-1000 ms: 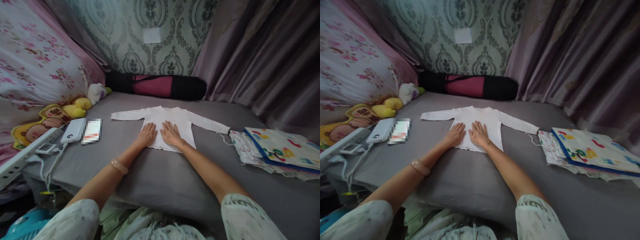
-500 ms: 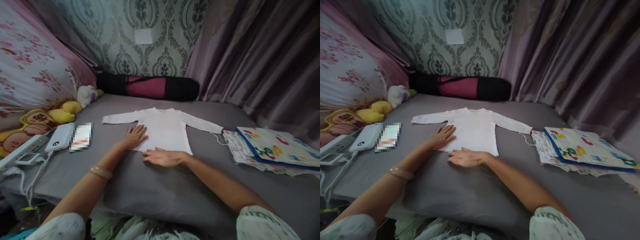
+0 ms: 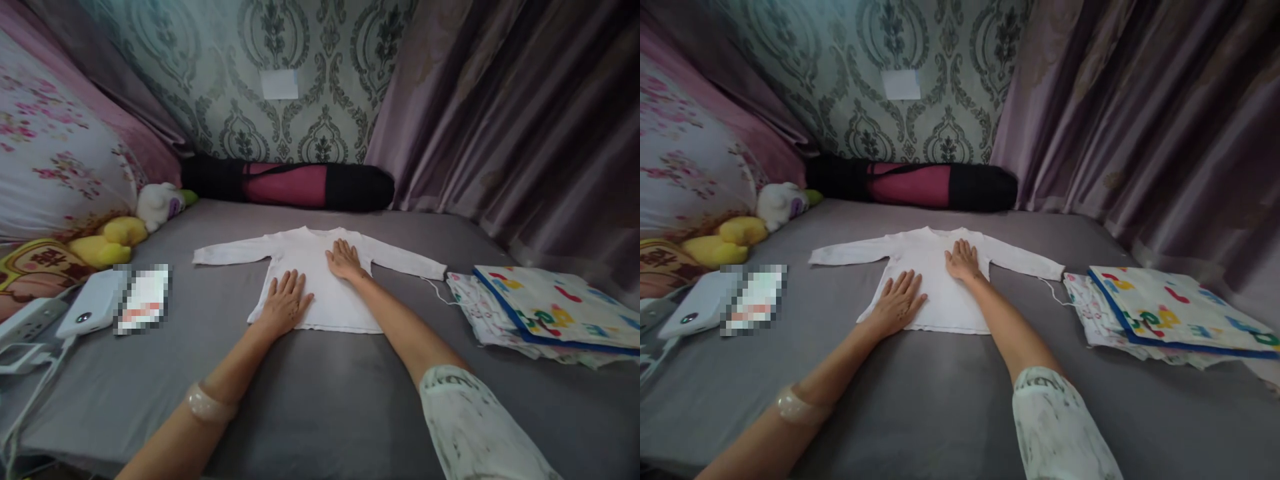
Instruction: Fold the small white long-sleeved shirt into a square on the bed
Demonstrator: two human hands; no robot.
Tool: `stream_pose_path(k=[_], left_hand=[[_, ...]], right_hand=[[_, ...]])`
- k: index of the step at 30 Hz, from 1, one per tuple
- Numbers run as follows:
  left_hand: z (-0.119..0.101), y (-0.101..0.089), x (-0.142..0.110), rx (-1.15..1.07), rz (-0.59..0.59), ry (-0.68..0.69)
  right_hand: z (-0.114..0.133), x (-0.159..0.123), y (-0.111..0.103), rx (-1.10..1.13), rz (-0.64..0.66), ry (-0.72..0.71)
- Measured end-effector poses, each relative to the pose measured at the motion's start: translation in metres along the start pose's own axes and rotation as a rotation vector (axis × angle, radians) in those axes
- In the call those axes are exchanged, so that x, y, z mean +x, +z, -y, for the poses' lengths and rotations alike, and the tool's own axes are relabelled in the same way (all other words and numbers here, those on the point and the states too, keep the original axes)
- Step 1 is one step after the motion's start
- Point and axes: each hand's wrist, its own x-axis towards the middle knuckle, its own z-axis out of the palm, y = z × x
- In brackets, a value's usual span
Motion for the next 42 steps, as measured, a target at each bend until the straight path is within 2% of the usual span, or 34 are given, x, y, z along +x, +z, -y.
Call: stream_pose_path(k=[8, 11, 13, 16, 18, 19, 22, 24, 27, 34, 39, 42], left_hand=[[0.0, -0.001, -0.003, -0.015, 0.008, -0.021], [0.0, -0.001, -0.003, -0.028, -0.001, -0.012], [0.001, -0.003, -0.004, -0.043, 0.001, -0.001], [0.004, -0.007, -0.007, -0.064, -0.007, 0.001], [0.007, -0.007, -0.009, -0.067, -0.047, -0.028], [0.008, -0.006, -0.009, -0.065, -0.071, -0.045], [0.011, 0.001, -0.011, -0.059, -0.116, -0.069], [0.011, 0.007, -0.011, -0.059, -0.118, -0.059], [0.012, 0.011, -0.012, -0.061, -0.121, -0.043], [0.011, 0.002, -0.013, -0.073, -0.06, -0.034], [0.013, 0.0, -0.015, -0.116, -0.033, -0.01], [0.015, 0.0, -0.014, -0.124, -0.018, -0.003]], right_hand=[[-0.008, 0.035, -0.002, -0.006, -0.072, 0.139], [-0.012, 0.039, -0.002, -0.019, -0.088, 0.146], [-0.012, 0.04, -0.005, -0.023, -0.049, 0.148], [-0.001, 0.039, -0.012, -0.056, -0.035, 0.198], [0.018, 0.034, -0.012, -0.086, -0.09, 0.137], [0.029, 0.03, -0.011, -0.088, -0.102, 0.051], [0.066, 0.022, 0.002, -0.032, 0.026, -0.285], [0.084, 0.023, 0.011, -0.01, 0.092, -0.374], [0.099, 0.039, 0.018, -0.014, 0.107, -0.346], [0.104, 0.086, 0.019, -0.063, 0.036, -0.255], [0.107, 0.092, 0.022, -0.066, -0.037, -0.229], [0.108, 0.091, 0.02, -0.022, -0.021, -0.237]])
